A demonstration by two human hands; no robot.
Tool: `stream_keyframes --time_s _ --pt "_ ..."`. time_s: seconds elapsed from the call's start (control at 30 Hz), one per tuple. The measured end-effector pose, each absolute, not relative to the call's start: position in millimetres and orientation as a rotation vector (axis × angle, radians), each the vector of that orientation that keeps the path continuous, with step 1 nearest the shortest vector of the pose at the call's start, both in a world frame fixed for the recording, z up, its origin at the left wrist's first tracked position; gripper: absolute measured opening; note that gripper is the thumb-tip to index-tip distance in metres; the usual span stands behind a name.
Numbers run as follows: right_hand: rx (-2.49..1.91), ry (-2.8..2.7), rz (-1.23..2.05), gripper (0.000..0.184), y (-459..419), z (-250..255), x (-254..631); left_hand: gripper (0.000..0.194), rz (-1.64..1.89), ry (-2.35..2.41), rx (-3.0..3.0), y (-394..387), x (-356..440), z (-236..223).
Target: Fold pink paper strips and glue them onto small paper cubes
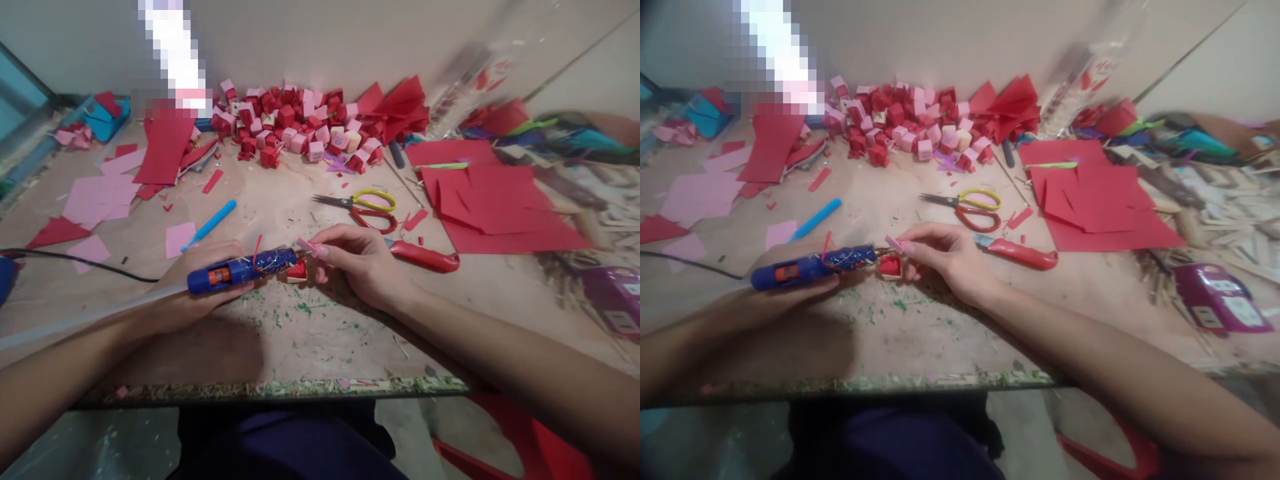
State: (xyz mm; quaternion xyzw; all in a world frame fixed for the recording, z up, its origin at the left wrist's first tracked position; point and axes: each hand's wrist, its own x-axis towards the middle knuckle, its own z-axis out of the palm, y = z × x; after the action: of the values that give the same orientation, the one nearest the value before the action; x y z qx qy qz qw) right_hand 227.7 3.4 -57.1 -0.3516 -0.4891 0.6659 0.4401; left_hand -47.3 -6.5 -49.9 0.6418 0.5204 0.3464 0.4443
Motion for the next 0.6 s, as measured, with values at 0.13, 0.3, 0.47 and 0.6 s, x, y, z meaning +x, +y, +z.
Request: stream_keyframes --time_s 0.13,0.3,0.47,0.6 --pt "-0.882 -1.237 1.652 0.007 3 -56 228 0.026 0.685 1.200 1.747 -5 -55 -62" --pt "-0.879 -1.230 1.657 0.007 4 -58 228 0.024 0.624 1.168 1.860 -6 -55 -66" --pt "-0.907 -1.240 1.643 0.008 3 -58 228 0.028 0.556 1.121 1.949 -6 -49 -51" --pt "-0.921 -1.250 1.619 0.008 3 -58 228 0.032 0.579 1.139 1.945 -7 -46 -47"
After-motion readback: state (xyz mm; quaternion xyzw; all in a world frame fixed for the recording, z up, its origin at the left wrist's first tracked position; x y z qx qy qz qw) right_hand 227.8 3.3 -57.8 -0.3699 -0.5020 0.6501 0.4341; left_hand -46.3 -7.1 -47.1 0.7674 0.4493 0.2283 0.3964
